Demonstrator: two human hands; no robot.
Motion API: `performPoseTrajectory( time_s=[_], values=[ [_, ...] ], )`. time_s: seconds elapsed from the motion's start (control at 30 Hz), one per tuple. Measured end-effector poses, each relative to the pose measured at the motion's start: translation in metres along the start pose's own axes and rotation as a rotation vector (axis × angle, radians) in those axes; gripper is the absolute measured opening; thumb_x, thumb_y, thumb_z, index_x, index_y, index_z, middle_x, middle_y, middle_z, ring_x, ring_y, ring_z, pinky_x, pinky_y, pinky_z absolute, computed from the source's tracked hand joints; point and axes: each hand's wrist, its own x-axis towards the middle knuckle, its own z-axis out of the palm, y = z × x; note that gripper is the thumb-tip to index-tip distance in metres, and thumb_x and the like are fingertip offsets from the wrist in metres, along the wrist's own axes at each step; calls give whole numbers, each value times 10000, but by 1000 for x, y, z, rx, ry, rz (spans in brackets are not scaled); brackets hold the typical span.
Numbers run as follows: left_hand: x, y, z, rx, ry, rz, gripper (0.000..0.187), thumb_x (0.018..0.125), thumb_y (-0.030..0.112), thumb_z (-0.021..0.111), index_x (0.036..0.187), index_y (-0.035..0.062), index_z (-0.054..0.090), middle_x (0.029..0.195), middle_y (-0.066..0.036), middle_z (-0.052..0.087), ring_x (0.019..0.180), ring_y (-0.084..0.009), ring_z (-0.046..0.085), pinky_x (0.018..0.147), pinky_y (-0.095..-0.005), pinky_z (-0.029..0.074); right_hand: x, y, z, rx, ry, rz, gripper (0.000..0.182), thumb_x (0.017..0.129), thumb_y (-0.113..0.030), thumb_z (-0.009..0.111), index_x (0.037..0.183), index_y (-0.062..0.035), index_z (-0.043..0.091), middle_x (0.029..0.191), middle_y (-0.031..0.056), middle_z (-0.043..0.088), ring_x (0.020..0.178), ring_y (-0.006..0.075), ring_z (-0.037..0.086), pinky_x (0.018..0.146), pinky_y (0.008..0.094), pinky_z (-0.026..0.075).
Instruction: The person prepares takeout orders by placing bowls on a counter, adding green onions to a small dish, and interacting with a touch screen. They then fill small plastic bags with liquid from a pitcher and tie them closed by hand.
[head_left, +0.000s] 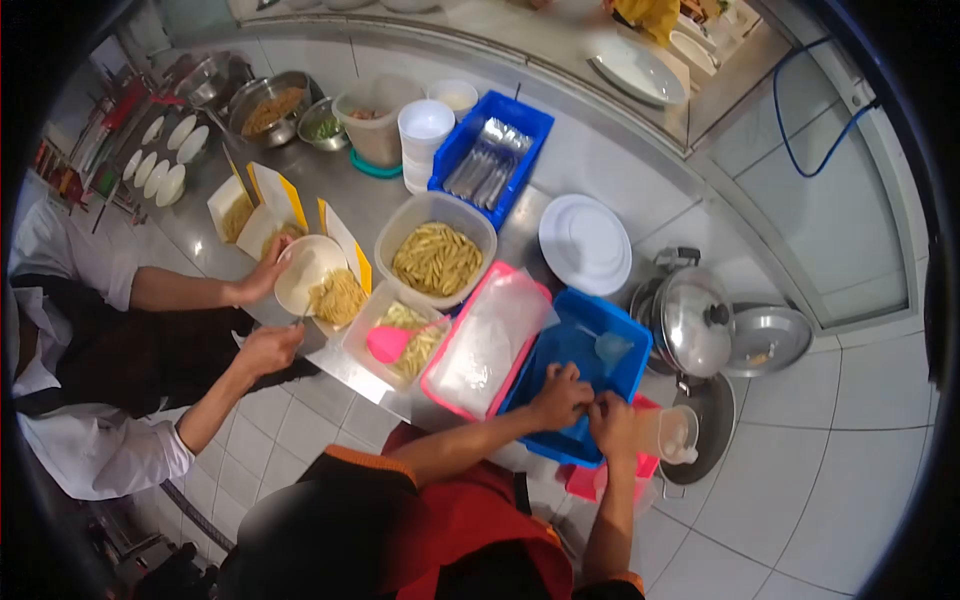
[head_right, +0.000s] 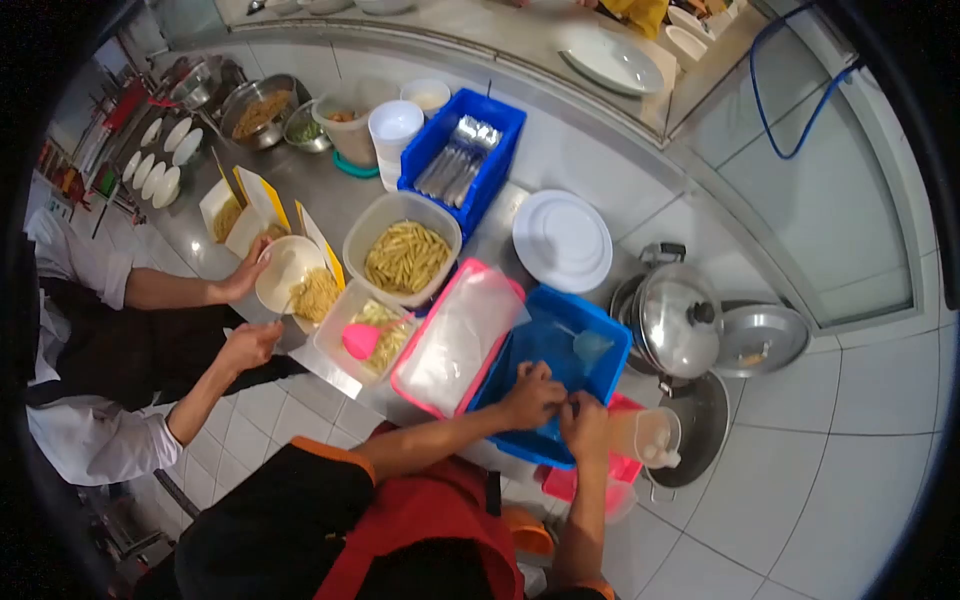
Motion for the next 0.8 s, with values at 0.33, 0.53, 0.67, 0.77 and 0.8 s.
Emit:
performPoseTrajectory(
  time_s=[0.33,0.53,0.67,0.77,0.8],
  values=[
    [17,-8,-18,-77,-67,111,71,703,172,668,770,160,649,807,50,591,963,-218,458,887,-496,269,6,-3,-9,-321,-291,-75,227,847,-259,565,822,-49,650,824,208,670,786,405,659,715,512,521],
    [18,-9,-21,-54,-77,124,75,686,180,670,750,154,640,805,48,596,953,-216,458,877,-489,271,-3,19,22,22,24,-124,235,843,-211,546,727,-27,636,731,215,637,648,388,636,604,492,491],
    [25,-8,-23,-79,-59,132,86,680,176,676,729,153,610,815,46,586,926,-218,454,868,-474,272,-4,14,33,228,121,22,262,834,-183,525,663,-8,618,659,224,603,561,388,592,538,472,445],
    [26,-8,-23,-75,-76,148,98,680,168,685,734,155,605,824,53,585,913,-210,453,866,-458,268,-3,11,32,223,200,28,261,825,-139,505,645,20,606,595,218,565,507,345,571,510,441,415],
    [26,-9,-23,-54,-80,160,104,681,163,692,745,157,611,833,61,589,908,-201,454,866,-447,265,-3,13,34,228,203,28,261,825,-142,508,646,19,607,596,219,565,505,344,568,509,442,414]
  ],
)
